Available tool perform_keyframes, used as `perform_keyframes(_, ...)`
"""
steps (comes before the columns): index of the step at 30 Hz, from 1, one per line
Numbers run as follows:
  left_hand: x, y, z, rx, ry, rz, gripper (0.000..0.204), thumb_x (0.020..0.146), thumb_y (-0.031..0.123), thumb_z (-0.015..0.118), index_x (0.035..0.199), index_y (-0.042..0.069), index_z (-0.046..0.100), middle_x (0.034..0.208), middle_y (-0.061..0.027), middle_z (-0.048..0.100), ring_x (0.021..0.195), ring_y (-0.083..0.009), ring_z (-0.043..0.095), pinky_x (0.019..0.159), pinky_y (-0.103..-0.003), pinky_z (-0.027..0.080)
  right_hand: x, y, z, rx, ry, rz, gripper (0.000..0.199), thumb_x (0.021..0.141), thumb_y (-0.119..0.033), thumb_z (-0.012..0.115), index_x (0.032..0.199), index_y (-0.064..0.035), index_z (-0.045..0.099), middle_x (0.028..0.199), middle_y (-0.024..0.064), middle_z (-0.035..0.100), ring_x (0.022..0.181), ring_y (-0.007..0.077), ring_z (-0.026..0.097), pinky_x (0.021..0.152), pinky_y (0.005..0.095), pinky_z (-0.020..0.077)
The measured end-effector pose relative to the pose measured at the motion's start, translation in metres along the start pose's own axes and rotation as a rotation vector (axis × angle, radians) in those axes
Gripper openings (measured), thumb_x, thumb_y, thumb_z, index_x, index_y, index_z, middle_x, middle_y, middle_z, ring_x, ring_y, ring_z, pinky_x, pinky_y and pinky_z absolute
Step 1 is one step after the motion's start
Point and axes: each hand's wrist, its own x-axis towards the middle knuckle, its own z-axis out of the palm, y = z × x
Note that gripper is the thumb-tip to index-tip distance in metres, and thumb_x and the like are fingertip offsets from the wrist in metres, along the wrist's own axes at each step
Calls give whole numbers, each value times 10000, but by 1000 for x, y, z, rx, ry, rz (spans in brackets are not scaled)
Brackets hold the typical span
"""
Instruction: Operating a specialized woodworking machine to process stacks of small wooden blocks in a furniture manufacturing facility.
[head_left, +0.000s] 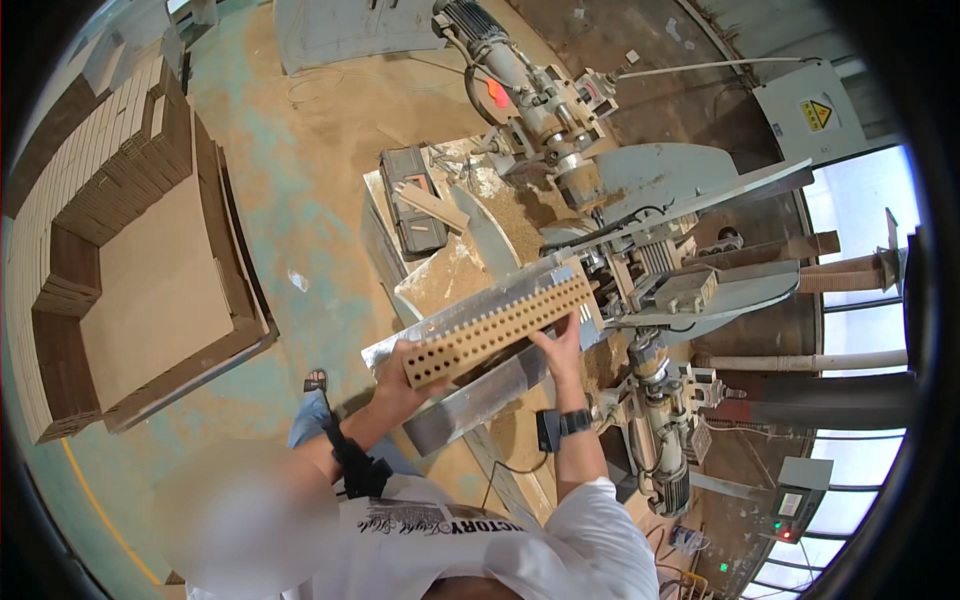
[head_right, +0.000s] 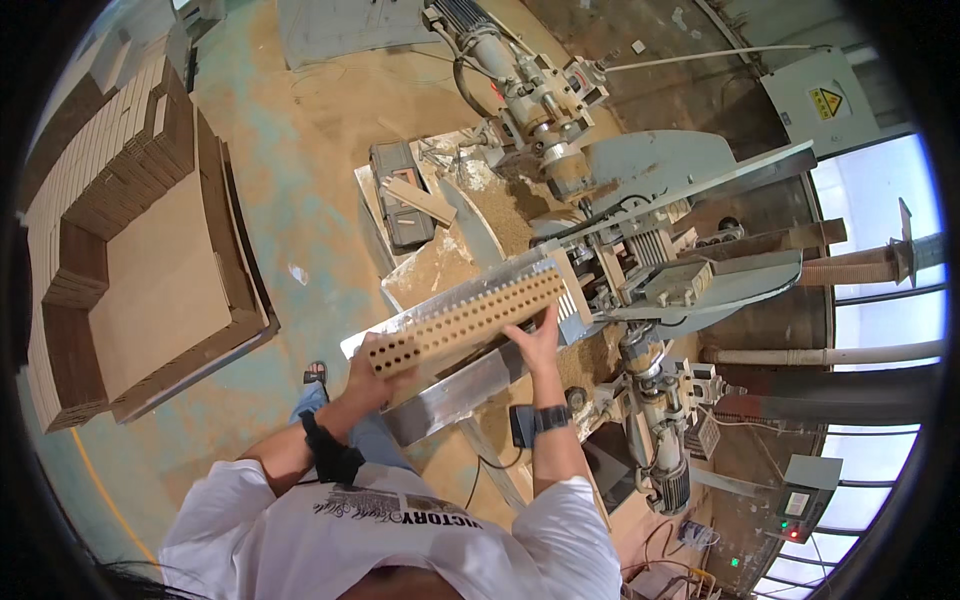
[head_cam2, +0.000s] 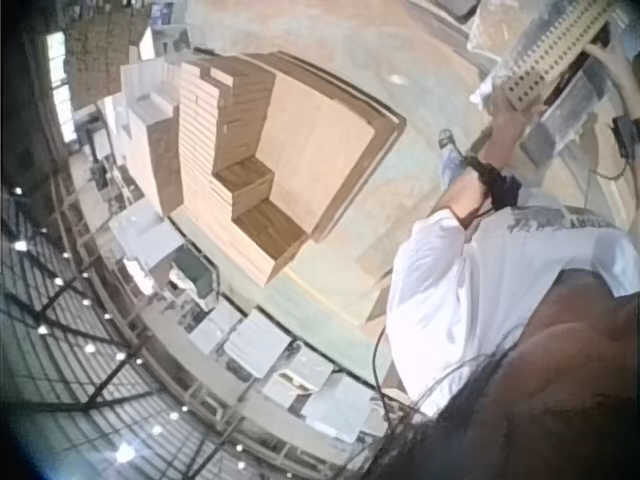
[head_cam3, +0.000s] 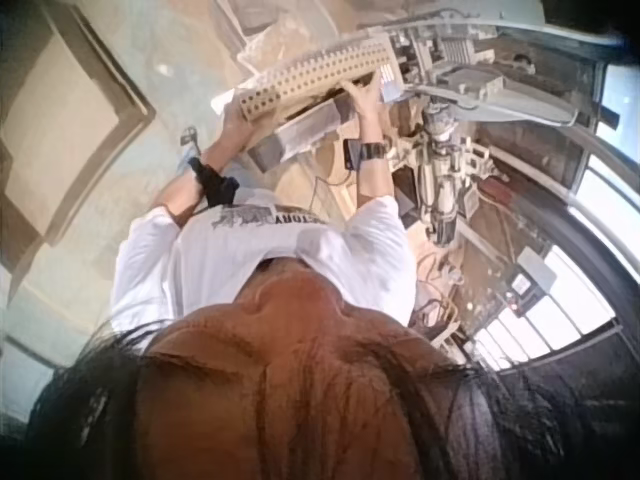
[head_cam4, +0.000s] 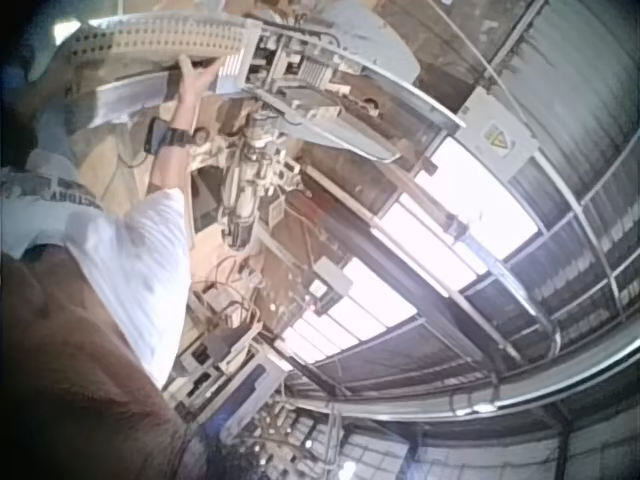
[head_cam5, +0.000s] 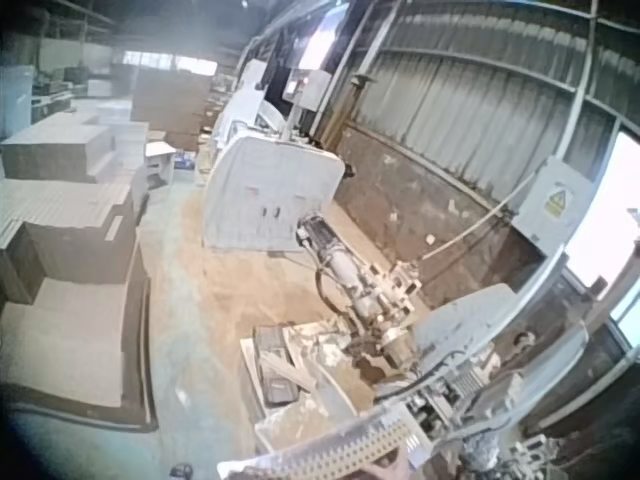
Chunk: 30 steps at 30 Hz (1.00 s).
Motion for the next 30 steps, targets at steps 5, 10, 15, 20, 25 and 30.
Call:
perform_keyframes(5,-9,2,1,25,-34,170,625,649,52,746,1162,66,389,1025,-96,520,1002,-157,521,822,-283,448,-6,2,-11,-11,1,79,877,574,-166,809,1265,14,299,1194,128,457,1097,222,456,951,330,344)
perform_keyframes(10,2,3,-2,-80,76,18,600,683,92,731,1167,50,378,1047,-91,537,981,-156,538,816,-292,459,9,-5,6,-213,-23,9,793,588,-127,781,1229,24,339,1147,137,488,1051,232,476,918,328,370)
perform_keyframes(15,-7,39,-2,-570,-28,-262,457,738,143,688,1108,1,459,1023,-87,572,924,-143,560,764,-279,469,4,-105,-22,-551,-186,33,726,611,-204,758,1207,-6,394,1071,179,554,969,271,558,827,354,447)
perform_keyframes(20,-33,65,14,-1140,-195,-1004,415,805,298,587,1132,59,492,1048,-69,580,939,-173,573,803,-327,473,13,-174,-41,-1359,-578,194,814,704,-574,577,1295,-64,346,1055,219,573,939,369,570,779,403,464)
perform_keyframes(25,-40,11,10,-1398,-149,-1105,475,807,302,578,1195,69,432,1135,-73,532,1028,-210,530,885,-375,442,42,-122,8,-1378,-1086,266,811,710,-706,441,1263,-114,425,995,221,596,932,364,571,801,408,443)
perform_keyframes(30,-47,-4,25,-1417,-54,-1124,464,800,290,592,1179,74,433,1107,-66,539,1028,-219,531,894,-412,437,55,-108,17,-1457,-1115,294,842,686,-731,440,1262,-118,428,1018,196,596,933,348,573,790,406,447)
